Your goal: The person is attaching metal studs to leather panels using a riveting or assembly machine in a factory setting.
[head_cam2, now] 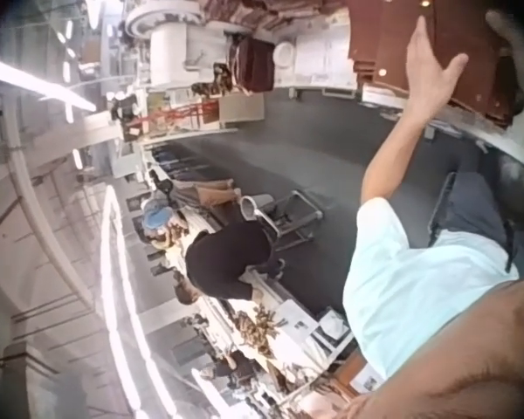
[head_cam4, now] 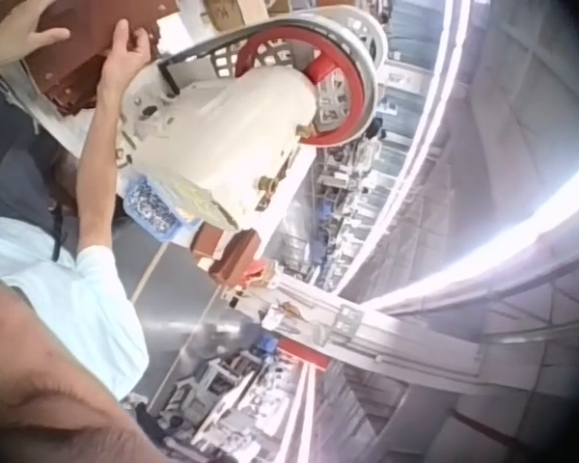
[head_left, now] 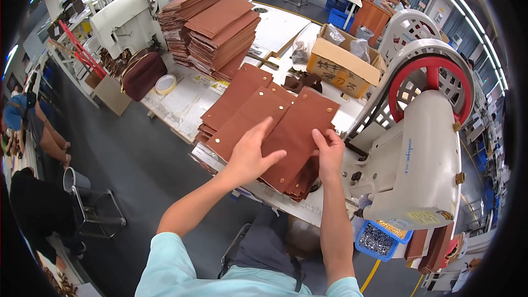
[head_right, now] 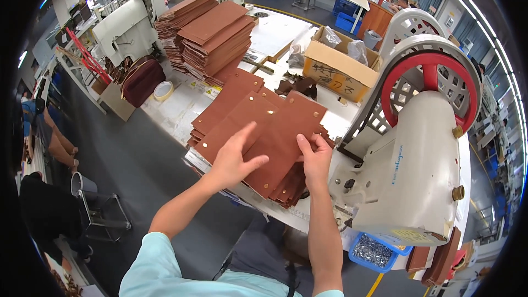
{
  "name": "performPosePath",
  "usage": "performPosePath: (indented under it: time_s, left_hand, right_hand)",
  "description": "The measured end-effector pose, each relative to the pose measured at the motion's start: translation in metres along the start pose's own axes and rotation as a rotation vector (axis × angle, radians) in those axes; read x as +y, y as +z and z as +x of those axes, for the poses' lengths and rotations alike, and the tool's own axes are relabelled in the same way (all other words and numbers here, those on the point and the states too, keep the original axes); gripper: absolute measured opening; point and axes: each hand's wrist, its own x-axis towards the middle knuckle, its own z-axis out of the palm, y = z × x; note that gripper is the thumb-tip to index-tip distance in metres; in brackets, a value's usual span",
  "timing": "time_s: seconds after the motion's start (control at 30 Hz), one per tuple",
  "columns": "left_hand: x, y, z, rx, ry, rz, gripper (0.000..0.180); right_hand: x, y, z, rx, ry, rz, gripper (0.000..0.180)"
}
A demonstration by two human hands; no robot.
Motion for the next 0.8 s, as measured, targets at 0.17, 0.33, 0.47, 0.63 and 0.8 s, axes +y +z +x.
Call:
performPosePath:
  time_s: [0.17,0.33,0.47,0.63,0.8]
  left_hand:
    - [0.028,-0.031,-0.009,0.093,-0.259,-0.959,0.059]
    - [0.056,-0.047,-0.049,0.105,-0.334,-1.283,0.024]
    - [0.068,-0.047,-0.075,0.042,-0.327,-1.245,0.022]
    - [0.083,-0.044,-0.090,0.051,-0.261,-1.176,0.021]
    - [0.089,-0.042,-0.102,0.033,-0.392,-1.240,0.025]
  right_hand:
    - [-0.053,0.002,-0.056,-0.250,0.020,0.320,0.013]
    - [-0.073,0.005,-0.105,-0.343,-0.036,0.361,0.008]
    - [-0.065,-0.007,-0.118,-0.407,-0.004,0.356,0.011]
    - [-0.074,-0.007,-0.132,-0.470,0.080,0.295,0.017]
    - [-0.073,-0.017,-0.143,-0.489,0.172,0.416,0.021]
